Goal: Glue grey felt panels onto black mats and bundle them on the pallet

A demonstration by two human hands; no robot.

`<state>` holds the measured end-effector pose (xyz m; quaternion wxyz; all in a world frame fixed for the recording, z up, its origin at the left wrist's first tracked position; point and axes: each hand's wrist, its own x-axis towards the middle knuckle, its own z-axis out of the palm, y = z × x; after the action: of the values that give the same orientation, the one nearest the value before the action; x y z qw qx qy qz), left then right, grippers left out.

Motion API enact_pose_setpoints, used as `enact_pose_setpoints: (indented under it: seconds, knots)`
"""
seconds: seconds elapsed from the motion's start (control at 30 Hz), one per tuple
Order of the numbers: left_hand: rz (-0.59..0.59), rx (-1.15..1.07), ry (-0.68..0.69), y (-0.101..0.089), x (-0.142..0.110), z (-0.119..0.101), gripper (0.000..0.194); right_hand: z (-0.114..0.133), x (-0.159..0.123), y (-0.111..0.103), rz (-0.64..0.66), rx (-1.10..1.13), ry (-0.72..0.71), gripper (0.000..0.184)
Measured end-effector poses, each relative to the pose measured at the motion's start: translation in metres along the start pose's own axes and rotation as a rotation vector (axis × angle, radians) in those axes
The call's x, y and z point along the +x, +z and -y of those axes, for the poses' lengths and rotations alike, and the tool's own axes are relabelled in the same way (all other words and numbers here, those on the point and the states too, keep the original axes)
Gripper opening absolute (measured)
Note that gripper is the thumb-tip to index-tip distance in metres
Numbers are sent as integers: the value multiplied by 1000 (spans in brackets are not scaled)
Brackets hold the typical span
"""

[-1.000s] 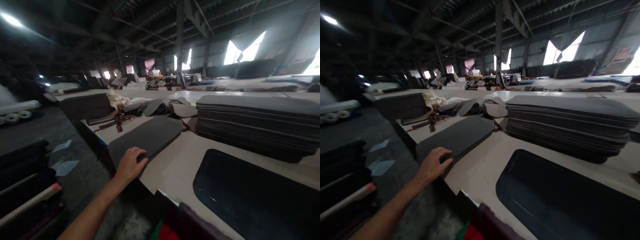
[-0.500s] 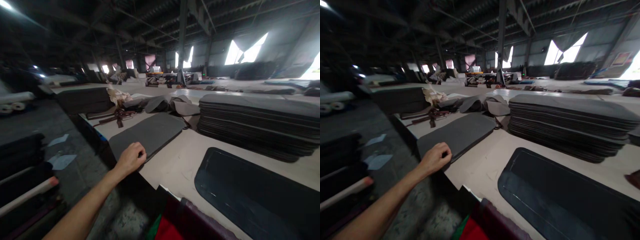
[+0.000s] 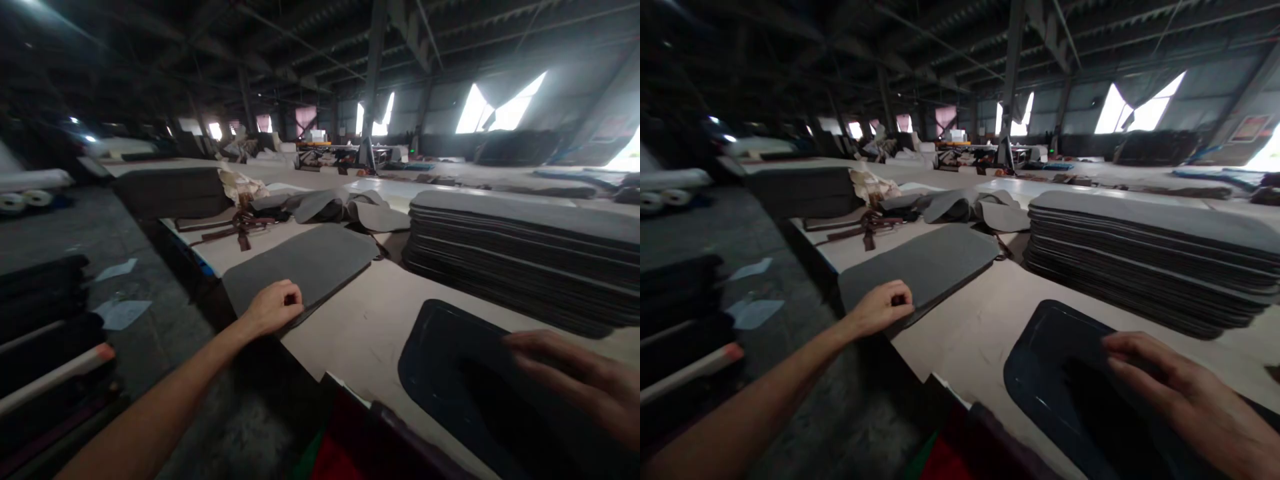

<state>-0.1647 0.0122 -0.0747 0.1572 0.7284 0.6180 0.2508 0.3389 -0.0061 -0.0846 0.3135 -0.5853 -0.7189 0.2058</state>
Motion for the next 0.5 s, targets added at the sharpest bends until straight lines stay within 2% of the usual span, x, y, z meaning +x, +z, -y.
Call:
enact_pose_setpoints:
  seconds: [0.1, 0.2, 0.43, 0.5]
  knots:
    - [96, -135, -89, -9, 10, 3, 15, 46, 16, 32, 216, 90, 38, 38]
    - [186, -270, -160, -18, 19, 8, 19, 87, 35, 69, 355, 160, -101, 35]
    - [302, -463, -248, -29, 28, 15, 24, 156, 78, 154, 400, 336, -350, 26]
    - [331, -494, -265, -31, 29, 16, 25, 170, 85, 173, 389, 397, -353, 26]
